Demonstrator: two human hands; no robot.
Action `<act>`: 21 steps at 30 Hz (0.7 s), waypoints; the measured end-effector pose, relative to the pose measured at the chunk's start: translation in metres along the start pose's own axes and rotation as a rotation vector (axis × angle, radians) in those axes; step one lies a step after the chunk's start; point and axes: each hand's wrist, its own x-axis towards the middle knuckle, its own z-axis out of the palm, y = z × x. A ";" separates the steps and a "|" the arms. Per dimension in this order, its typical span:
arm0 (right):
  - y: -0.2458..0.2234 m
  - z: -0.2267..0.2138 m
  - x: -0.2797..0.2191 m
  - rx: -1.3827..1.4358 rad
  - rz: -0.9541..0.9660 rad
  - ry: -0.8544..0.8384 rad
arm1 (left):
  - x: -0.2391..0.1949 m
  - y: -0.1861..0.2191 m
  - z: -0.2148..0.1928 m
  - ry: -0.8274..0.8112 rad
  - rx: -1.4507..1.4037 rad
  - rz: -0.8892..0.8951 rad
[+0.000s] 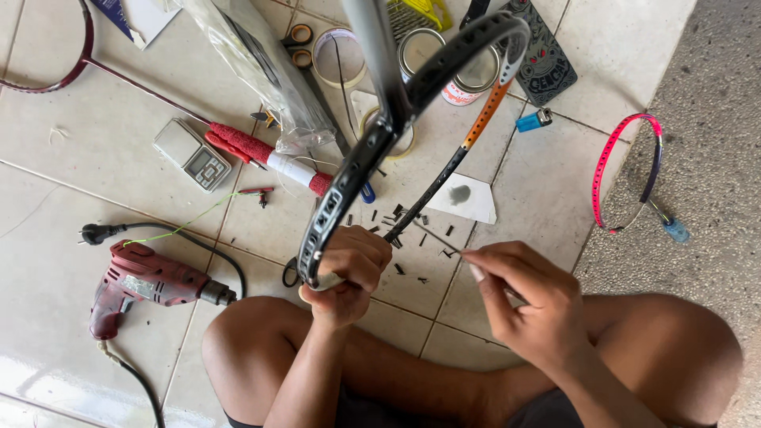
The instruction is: The person sits on the floor and uses a small metal tool to scrape and clean the frame of a badminton racket. They repeatedly dip the tool into a small amount of grey paste on a piece of paper and apply it to the racket's surface, working along the frame.
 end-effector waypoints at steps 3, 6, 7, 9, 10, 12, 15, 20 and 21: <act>0.000 0.004 -0.001 -0.002 -0.036 -0.036 | 0.007 0.005 0.007 0.049 0.118 0.037; -0.003 0.007 0.001 -0.028 -0.033 -0.072 | 0.011 0.009 0.012 0.060 0.159 0.055; -0.004 0.007 0.002 -0.029 -0.031 -0.070 | 0.011 0.007 0.014 0.058 0.157 0.054; -0.006 0.008 0.004 -0.183 -0.059 -0.046 | 0.011 0.005 0.015 0.044 0.025 0.059; -0.005 0.008 0.002 -0.184 -0.057 -0.045 | 0.010 0.005 0.015 0.044 0.023 0.058; -0.002 0.009 0.000 -0.359 -0.109 -0.019 | 0.011 0.007 0.014 0.032 0.110 0.041; -0.004 0.010 -0.004 -0.390 -0.138 -0.015 | 0.008 0.007 0.013 0.057 0.209 0.028; -0.001 0.010 -0.007 -0.410 -0.149 0.008 | 0.007 0.007 0.014 0.077 0.195 0.039; -0.001 0.009 -0.006 -0.422 -0.155 0.022 | 0.008 0.006 0.014 0.070 0.176 0.038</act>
